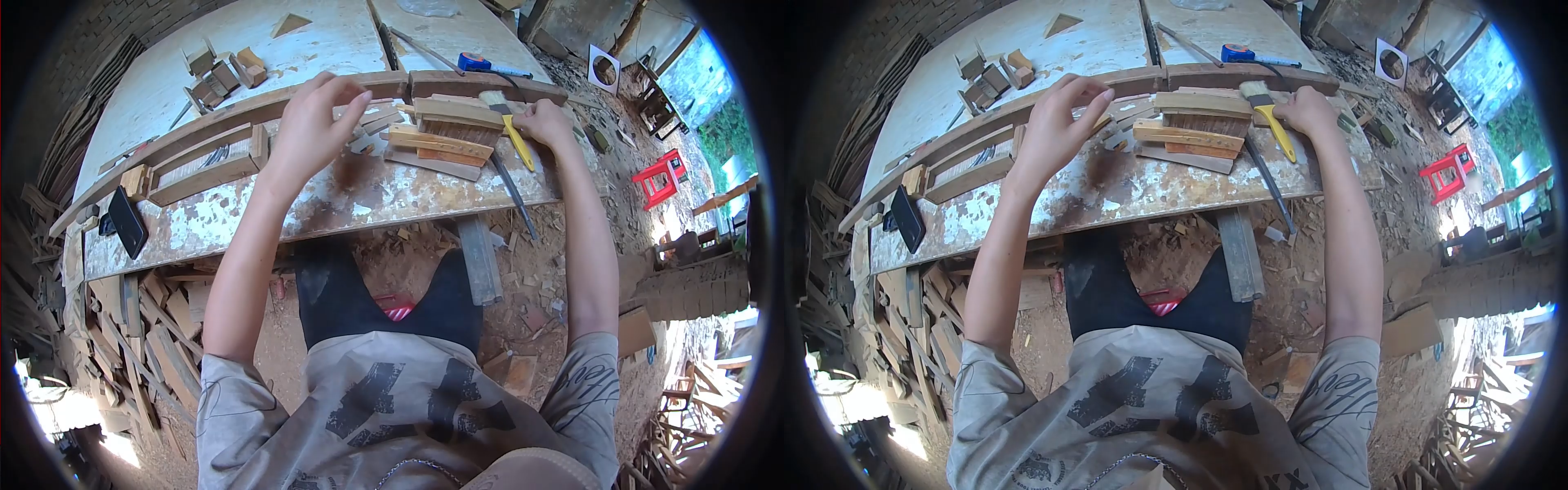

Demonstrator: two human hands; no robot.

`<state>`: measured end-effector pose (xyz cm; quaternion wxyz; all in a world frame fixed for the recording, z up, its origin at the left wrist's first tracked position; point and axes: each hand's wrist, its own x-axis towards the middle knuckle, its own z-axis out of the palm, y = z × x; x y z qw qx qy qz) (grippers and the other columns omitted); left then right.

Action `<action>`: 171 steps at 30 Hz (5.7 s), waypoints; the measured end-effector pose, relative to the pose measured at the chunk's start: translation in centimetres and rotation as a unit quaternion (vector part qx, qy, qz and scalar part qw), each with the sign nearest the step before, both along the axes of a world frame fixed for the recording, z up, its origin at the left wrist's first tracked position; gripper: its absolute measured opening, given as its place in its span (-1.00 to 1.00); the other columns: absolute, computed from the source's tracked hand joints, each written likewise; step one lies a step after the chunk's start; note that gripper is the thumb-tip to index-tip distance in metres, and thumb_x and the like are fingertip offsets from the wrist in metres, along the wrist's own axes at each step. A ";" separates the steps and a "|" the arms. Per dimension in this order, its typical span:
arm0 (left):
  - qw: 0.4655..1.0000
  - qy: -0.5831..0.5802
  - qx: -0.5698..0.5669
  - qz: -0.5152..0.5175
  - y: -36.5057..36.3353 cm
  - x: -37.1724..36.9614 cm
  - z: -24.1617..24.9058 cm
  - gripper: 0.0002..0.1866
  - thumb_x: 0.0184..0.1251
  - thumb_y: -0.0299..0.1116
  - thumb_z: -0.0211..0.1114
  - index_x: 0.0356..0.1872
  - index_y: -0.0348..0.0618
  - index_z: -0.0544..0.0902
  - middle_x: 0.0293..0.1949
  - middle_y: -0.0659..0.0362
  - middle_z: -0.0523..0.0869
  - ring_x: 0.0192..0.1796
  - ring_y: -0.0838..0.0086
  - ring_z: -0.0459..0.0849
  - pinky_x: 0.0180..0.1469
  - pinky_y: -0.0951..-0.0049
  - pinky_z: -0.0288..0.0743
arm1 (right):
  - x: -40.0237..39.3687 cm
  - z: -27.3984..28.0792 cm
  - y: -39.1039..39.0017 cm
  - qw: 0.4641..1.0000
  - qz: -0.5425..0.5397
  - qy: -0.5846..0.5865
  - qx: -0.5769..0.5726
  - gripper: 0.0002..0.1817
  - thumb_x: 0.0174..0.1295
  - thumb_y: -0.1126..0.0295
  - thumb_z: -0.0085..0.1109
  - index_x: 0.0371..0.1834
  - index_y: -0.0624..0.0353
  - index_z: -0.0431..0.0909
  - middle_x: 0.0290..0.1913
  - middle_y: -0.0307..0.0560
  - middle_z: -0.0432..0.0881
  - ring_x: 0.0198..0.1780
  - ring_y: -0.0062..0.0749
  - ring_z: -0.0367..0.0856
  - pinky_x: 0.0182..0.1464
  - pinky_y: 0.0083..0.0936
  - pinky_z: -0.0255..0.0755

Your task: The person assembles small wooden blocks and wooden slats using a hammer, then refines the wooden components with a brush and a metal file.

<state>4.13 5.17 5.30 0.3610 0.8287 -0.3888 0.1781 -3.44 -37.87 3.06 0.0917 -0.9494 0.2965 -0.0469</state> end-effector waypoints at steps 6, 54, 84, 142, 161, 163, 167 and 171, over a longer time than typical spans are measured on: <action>0.994 -0.033 -0.046 -0.098 -2.7 -0.9 2.2 -0.65 0.61 -0.06 0.44 0.08 -0.13 0.86 0.01 0.10 0.85 0.09 0.30 0.85 -0.08 0.29 0.77 | -1.5 0.8 0.3 0.991 0.053 -0.114 0.037 -0.64 0.13 0.08 0.55 -0.23 0.15 0.82 -0.20 0.01 0.89 -0.14 -0.16 0.88 0.00 -0.28 0.67; 0.976 -0.017 -0.052 -0.213 -10.6 -1.7 -0.4 -0.63 0.38 -0.25 0.60 0.09 -0.23 0.84 0.05 -0.01 0.83 0.12 0.05 0.82 0.18 0.16 0.70 | -6.4 1.5 12.4 0.826 0.248 -0.433 0.261 -0.80 0.40 0.55 0.46 0.06 0.24 0.82 0.01 -0.18 0.85 -0.04 -0.58 0.68 0.11 -0.57 0.54; 0.975 -0.002 -0.056 -0.216 -10.8 -1.7 -0.2 -0.61 0.28 -0.33 0.64 0.09 -0.22 0.83 0.06 0.00 0.82 0.14 0.06 0.79 0.21 0.17 0.67 | -6.3 0.8 12.4 0.821 0.238 -0.450 0.257 -0.80 0.37 0.61 0.50 0.03 0.23 0.83 -0.01 -0.17 0.85 0.04 -0.56 0.72 0.18 -0.54 0.53; 0.986 0.007 -0.027 -0.166 -8.3 -1.3 1.1 -0.40 -0.05 -0.30 0.81 0.11 -0.20 0.86 0.12 0.02 0.84 0.19 0.18 0.82 0.21 0.23 0.69 | -5.6 0.5 10.0 0.771 0.237 -0.494 0.325 -0.74 0.28 0.77 0.50 -0.02 0.32 0.73 -0.03 0.03 0.85 0.03 -0.34 0.84 0.19 -0.42 0.67; 0.987 0.018 -0.007 -0.162 -9.9 -2.1 1.6 -0.47 -0.04 -0.32 0.79 0.05 -0.18 0.90 0.11 0.08 0.84 0.17 0.22 0.79 0.19 0.25 0.68 | -6.3 2.1 11.4 0.828 0.285 -0.423 0.234 -0.72 0.20 0.85 0.47 -0.10 0.32 0.71 -0.08 0.04 0.86 -0.02 -0.27 0.85 0.12 -0.39 0.66; 0.986 0.019 -0.007 -0.163 -9.9 -2.2 1.7 -0.49 -0.01 -0.32 0.78 0.05 -0.17 0.90 0.11 0.09 0.84 0.17 0.21 0.79 0.19 0.25 0.67 | -6.4 2.6 11.5 0.837 0.287 -0.414 0.211 -0.72 0.20 0.84 0.49 -0.09 0.32 0.73 -0.09 0.03 0.87 -0.02 -0.28 0.85 0.12 -0.40 0.65; 0.986 0.015 -0.007 -0.167 -9.9 -2.3 1.8 -0.53 0.05 -0.33 0.75 0.05 -0.17 0.90 0.11 0.10 0.84 0.18 0.22 0.80 0.20 0.26 0.67 | -6.4 3.0 11.4 0.841 0.307 -0.411 0.172 -0.73 0.21 0.81 0.50 -0.07 0.31 0.77 -0.08 0.02 0.89 -0.01 -0.33 0.84 0.12 -0.41 0.63; 0.987 0.032 -0.007 -0.155 -10.2 -2.7 2.5 -0.62 0.17 -0.37 0.71 0.04 -0.17 0.89 0.11 0.09 0.84 0.16 0.24 0.81 0.21 0.28 0.67 | -6.2 2.7 11.4 0.826 0.306 -0.433 0.190 -0.76 0.22 0.69 0.53 -0.07 0.24 0.83 -0.11 -0.04 0.91 -0.08 -0.34 0.86 0.05 -0.44 0.64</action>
